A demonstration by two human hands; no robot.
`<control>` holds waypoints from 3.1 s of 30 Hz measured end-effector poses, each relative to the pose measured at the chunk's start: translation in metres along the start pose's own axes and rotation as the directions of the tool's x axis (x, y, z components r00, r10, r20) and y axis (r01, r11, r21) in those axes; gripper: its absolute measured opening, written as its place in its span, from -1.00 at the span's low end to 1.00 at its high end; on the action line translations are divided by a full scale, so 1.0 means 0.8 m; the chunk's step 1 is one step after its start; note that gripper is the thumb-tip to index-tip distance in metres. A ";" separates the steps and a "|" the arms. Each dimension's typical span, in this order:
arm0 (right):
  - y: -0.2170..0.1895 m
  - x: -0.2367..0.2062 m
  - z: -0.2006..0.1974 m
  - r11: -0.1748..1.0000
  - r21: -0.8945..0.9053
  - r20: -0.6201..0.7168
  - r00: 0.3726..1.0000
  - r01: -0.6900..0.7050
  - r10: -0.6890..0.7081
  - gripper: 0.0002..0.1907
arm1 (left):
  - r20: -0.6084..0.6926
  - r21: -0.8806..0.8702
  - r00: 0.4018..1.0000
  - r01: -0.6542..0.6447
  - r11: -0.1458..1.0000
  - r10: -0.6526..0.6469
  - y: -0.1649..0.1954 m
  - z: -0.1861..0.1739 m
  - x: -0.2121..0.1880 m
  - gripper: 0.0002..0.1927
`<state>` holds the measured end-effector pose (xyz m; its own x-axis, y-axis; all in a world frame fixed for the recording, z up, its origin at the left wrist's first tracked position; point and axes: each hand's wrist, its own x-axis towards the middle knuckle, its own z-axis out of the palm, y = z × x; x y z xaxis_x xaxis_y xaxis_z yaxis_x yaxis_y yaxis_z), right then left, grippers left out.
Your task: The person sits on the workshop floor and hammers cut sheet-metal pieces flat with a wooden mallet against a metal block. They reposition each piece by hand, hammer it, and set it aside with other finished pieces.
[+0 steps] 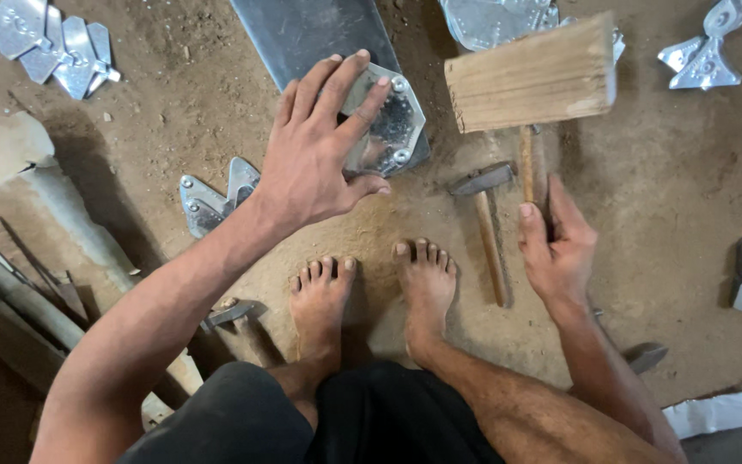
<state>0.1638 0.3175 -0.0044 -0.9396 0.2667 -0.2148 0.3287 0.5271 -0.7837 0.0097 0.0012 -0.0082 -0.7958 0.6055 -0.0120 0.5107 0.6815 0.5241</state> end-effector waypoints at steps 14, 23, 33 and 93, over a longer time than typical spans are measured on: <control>-0.042 -0.010 -0.021 0.980 -0.128 -0.072 0.984 0.155 -0.165 -0.65 | -0.005 0.008 1.000 -0.005 1.000 0.005 -0.001 -0.004 0.003 0.13; -0.026 -0.012 -0.022 0.932 -0.345 0.022 0.993 0.114 -0.114 -0.51 | -0.006 0.008 1.000 0.000 1.000 0.000 0.004 -0.005 0.003 0.11; -0.010 -0.009 -0.013 0.874 -0.417 0.045 0.966 0.248 -0.253 -0.56 | -0.029 0.021 0.999 -0.016 1.000 0.017 0.005 -0.009 0.004 0.16; -0.041 0.002 -0.013 0.973 0.129 -0.071 0.981 0.189 -0.181 -0.68 | -0.263 0.087 0.960 -0.072 0.994 0.092 -0.029 0.004 0.020 -0.27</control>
<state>0.1525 0.3094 0.0271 -0.9744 0.2230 -0.0273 0.1298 0.4598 -0.8785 -0.0137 -0.0037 -0.0235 -0.8026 0.5366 0.2605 0.5928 0.6695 0.4476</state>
